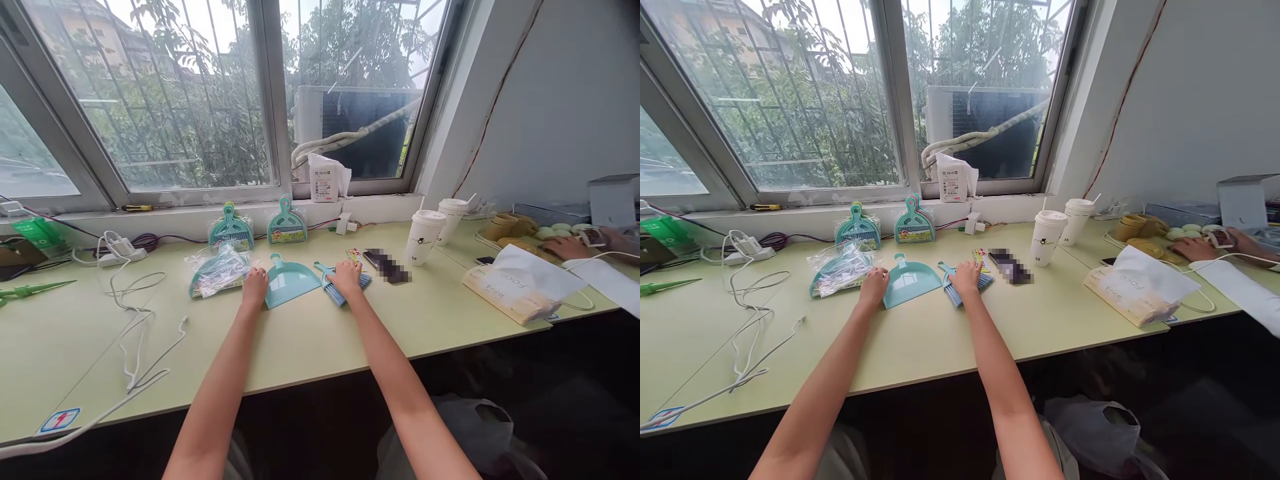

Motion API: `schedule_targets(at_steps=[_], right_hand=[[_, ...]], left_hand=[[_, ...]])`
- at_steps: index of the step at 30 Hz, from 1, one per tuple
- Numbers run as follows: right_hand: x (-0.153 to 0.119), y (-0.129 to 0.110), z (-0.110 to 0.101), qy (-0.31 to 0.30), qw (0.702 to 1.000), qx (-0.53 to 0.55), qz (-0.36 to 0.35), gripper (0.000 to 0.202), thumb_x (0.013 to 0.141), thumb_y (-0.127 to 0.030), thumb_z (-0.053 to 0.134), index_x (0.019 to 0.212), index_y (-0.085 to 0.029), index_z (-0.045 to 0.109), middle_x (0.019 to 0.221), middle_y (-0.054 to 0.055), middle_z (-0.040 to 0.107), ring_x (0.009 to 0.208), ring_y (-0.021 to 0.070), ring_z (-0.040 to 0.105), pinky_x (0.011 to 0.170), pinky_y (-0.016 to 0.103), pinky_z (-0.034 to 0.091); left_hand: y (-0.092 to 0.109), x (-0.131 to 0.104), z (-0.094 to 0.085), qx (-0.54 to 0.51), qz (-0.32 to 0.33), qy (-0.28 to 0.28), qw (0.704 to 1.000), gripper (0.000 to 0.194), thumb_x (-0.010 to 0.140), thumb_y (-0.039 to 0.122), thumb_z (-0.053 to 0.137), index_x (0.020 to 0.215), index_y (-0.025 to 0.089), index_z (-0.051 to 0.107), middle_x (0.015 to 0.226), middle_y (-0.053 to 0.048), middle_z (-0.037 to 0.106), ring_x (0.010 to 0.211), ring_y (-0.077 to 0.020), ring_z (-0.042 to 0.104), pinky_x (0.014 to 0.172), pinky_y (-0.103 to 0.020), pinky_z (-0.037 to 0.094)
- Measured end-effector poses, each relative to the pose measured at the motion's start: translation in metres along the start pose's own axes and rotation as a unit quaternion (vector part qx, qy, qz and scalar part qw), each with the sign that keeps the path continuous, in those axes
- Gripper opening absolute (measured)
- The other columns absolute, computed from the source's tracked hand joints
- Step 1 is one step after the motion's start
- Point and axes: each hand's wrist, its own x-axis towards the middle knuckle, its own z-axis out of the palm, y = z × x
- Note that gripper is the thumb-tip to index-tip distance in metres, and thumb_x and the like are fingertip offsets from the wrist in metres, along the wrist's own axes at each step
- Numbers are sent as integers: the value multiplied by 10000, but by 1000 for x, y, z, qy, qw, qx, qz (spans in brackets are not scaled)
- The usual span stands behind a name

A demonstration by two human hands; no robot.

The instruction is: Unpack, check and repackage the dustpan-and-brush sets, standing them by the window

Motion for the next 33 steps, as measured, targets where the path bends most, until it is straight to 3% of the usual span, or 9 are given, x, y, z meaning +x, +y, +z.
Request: schedule_targets(at_steps=[5,10,13,17,19,21,24,29,33], right_hand=[[-2,1,0,-6,999,41,33,262,778,-327,579,956,-168,686,1092,148,627,1101,311,472,904,442,259],[1,-1,-5,66,987,130,62,223,773,-339,582,886,-174,678,1055,135,635,1075,308,484,885,445,268],[1,-12,-5,43,979,198,28,219,770,-393,604,877,-215,673,1053,80,650,1062,276,504,890,426,277],[-7,-27,1,-26,982,178,-61,212,784,-390,614,911,-239,694,1077,56,657,1088,267,504,898,407,283],[-10,-30,2,-42,980,169,-93,223,806,-405,606,943,-258,703,1119,43,648,1106,258,498,899,395,286],[-12,-30,2,-57,976,179,-112,233,816,-440,608,957,-284,709,1140,25,644,1112,244,497,898,381,288],[-11,-29,0,-64,972,187,-127,241,810,-468,625,949,-294,718,1138,18,647,1103,237,503,900,372,287],[-12,-31,2,-57,969,204,-127,244,806,-486,631,941,-305,725,1124,7,652,1099,230,506,899,361,286],[-13,-33,7,-43,966,221,-130,234,816,-472,628,936,-300,732,1113,4,656,1088,224,509,886,348,289]], left_hand=[[2,-3,-2,13,-26,-10,1000,223,895,227,405,882,129,605,983,-172,620,966,-286,598,808,-357,439],[6,-7,-6,30,-33,-39,998,192,866,265,430,840,157,587,914,-145,646,861,-250,612,684,-305,418],[20,-14,-3,-29,73,-125,989,231,839,323,467,698,163,556,790,-91,642,751,-198,588,645,-277,400],[44,-27,4,-189,215,-274,918,366,891,384,358,672,159,546,691,-45,614,617,-142,545,619,-263,415],[49,-29,3,-179,232,-222,930,336,886,348,372,690,158,569,697,-45,605,646,-150,548,650,-275,428],[46,-26,0,-122,255,-95,955,222,828,370,527,830,167,619,847,-61,623,801,-188,568,744,-308,442],[34,-19,-5,-64,296,30,952,471,738,392,693,1161,216,581,1198,-97,549,1105,-254,496,913,-373,409],[28,-18,-6,-2,356,12,934,416,836,180,562,1242,272,545,1308,-69,497,1220,-243,429,1010,-395,341],[31,-22,-2,56,380,-5,923,543,799,13,427,1274,255,529,1336,-79,471,1261,-243,390,1071,-413,270]])
